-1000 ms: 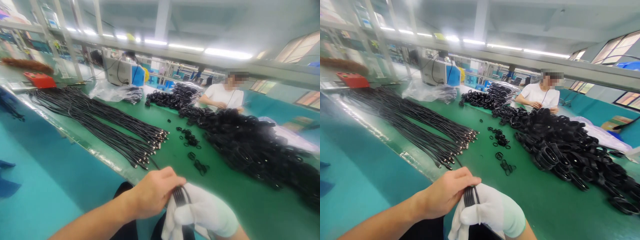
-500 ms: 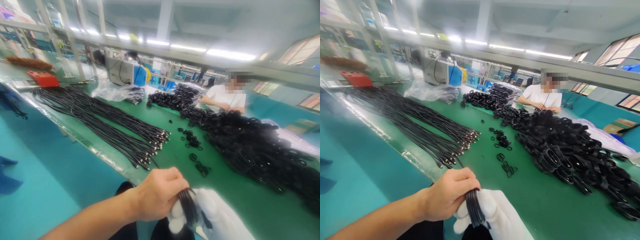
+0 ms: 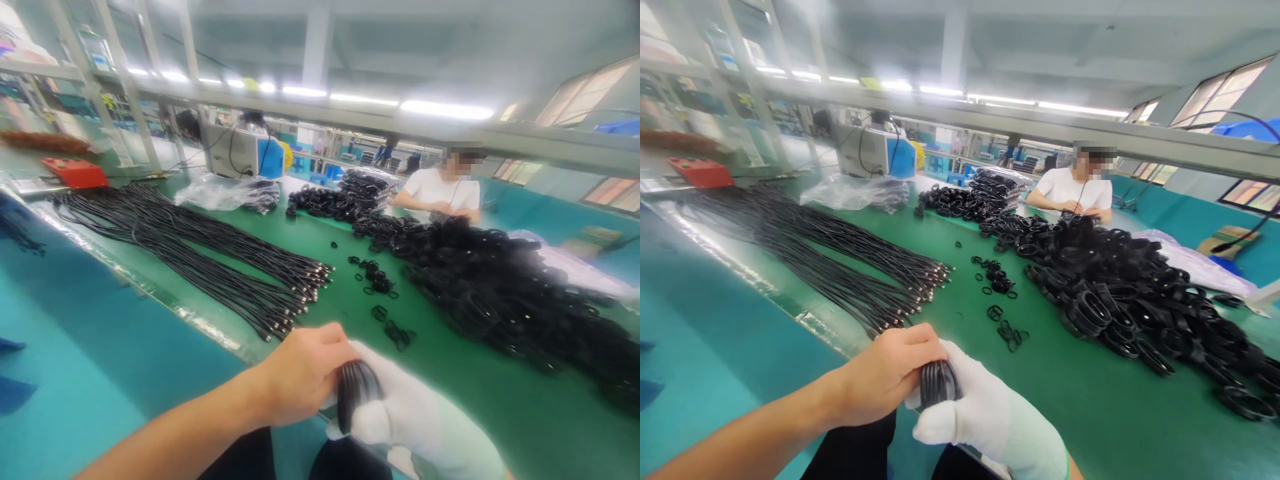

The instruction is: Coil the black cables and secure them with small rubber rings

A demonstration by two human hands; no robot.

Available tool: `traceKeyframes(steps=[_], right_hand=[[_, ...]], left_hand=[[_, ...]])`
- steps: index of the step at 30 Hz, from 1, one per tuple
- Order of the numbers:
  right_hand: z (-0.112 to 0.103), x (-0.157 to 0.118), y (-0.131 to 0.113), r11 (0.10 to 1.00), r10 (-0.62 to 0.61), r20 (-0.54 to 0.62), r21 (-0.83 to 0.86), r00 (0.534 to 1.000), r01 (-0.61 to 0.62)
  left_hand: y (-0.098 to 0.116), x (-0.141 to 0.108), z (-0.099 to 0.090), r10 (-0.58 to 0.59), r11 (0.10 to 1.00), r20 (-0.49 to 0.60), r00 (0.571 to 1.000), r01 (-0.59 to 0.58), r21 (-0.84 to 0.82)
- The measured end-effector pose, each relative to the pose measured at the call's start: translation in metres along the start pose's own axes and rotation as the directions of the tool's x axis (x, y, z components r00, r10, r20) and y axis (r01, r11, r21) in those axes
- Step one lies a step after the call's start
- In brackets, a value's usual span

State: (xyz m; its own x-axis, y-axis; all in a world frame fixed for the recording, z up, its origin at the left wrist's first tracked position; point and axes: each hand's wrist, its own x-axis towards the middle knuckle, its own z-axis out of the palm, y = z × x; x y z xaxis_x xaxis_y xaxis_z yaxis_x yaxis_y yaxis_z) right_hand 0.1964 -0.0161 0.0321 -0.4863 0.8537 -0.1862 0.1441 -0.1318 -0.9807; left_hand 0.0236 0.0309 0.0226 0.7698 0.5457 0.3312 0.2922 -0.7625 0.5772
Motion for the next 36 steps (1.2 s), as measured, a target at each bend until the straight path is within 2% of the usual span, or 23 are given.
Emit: traceKeyframes(steps=[3,5,9,11,15,18,22,26,29,31,33,36], right_hand=[[-0.001,0.008,0.006,0.999,0.007,-0.033,0.049,0.999,-0.005],[-0.004,0.011,0.013,0.989,0.018,-0.015,0.150,1.000,-0.015],[-0.013,0.015,0.024,0.886,-0.001,0.074,0.463,0.997,-0.033],[-0.018,0.017,0.029,0.858,-0.027,0.069,0.513,0.997,-0.012],[-0.021,0.020,0.038,0.867,-0.062,0.034,0.497,0.998,0.037],[-0.016,0.022,0.042,0.888,-0.059,0.002,0.458,0.998,0.051],[-0.012,0.022,0.045,0.908,-0.002,0.009,0.419,1.000,-0.002],[-0.015,0.023,0.044,0.939,0.034,0.013,0.343,0.999,-0.036],[-0.016,0.024,0.044,0.950,0.048,-0.025,0.310,0.999,-0.038],[-0.017,0.025,0.046,0.939,0.040,-0.039,0.344,0.998,-0.024],[-0.019,0.027,0.050,0.892,0.020,-0.038,0.452,0.999,-0.001],[-0.022,0.032,0.059,0.770,0.005,-0.041,0.638,0.999,0.023]], left_hand=[[0.001,0.003,-0.002,-0.107,0.994,-0.008,0.994,0.107,-0.019],[0.000,0.006,-0.002,-0.205,0.975,-0.032,0.978,0.201,-0.090],[-0.005,0.015,0.003,-0.389,0.835,0.026,0.921,0.365,-0.412],[-0.008,0.019,0.007,-0.433,0.781,0.043,0.900,0.399,-0.481],[-0.013,0.024,0.018,-0.495,0.709,0.078,0.865,0.454,-0.541],[-0.016,0.027,0.025,-0.559,0.704,0.060,0.827,0.512,-0.492],[-0.019,0.031,0.029,-0.640,0.619,0.118,0.760,0.600,-0.507],[-0.021,0.035,0.034,-0.653,0.557,0.142,0.744,0.599,-0.576],[-0.026,0.037,0.037,-0.648,0.577,0.136,0.750,0.599,-0.555],[-0.028,0.037,0.036,-0.626,0.652,0.105,0.773,0.592,-0.473],[-0.027,0.034,0.031,-0.592,0.751,0.024,0.805,0.563,-0.345],[-0.018,0.024,0.026,-0.509,0.857,-0.100,0.855,0.491,-0.158]])
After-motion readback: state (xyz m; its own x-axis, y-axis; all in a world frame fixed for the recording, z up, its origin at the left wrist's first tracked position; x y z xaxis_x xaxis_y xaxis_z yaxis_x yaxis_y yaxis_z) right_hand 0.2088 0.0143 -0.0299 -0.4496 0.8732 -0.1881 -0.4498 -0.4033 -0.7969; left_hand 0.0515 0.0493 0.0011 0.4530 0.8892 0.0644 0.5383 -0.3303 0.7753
